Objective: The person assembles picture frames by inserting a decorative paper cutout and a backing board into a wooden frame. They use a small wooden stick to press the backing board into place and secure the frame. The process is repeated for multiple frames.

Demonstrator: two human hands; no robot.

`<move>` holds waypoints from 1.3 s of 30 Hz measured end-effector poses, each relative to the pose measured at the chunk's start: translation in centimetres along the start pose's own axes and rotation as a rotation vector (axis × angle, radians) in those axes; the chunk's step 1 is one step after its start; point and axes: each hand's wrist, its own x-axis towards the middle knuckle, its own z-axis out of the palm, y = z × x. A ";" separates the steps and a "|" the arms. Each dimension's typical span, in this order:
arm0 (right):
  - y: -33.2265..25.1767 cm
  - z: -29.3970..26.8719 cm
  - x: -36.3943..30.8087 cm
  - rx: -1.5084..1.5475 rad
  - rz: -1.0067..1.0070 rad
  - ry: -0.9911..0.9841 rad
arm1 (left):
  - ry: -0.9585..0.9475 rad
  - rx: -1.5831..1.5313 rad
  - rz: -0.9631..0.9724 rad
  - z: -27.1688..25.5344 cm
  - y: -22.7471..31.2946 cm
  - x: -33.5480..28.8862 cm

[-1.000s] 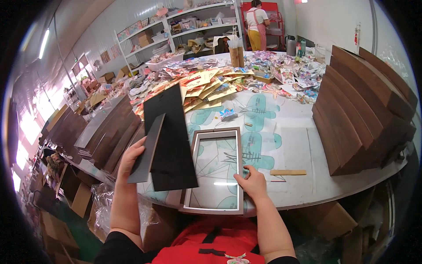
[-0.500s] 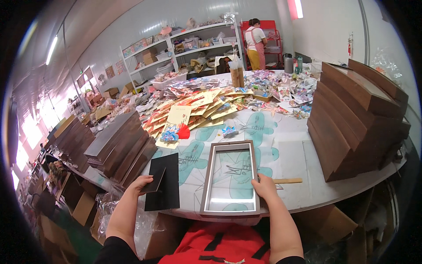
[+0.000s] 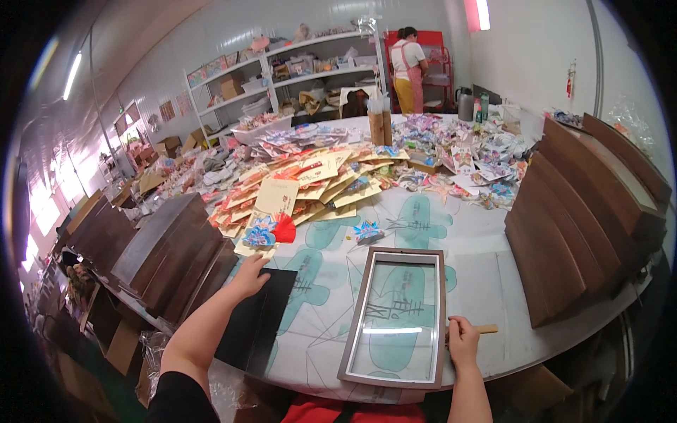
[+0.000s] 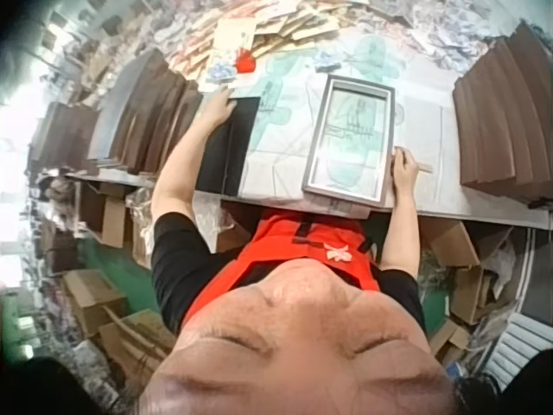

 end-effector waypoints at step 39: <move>-3.7 0.8 0.7 -0.315 -0.059 0.030 | 0.184 -0.033 0.384 9.5 1.0 24.7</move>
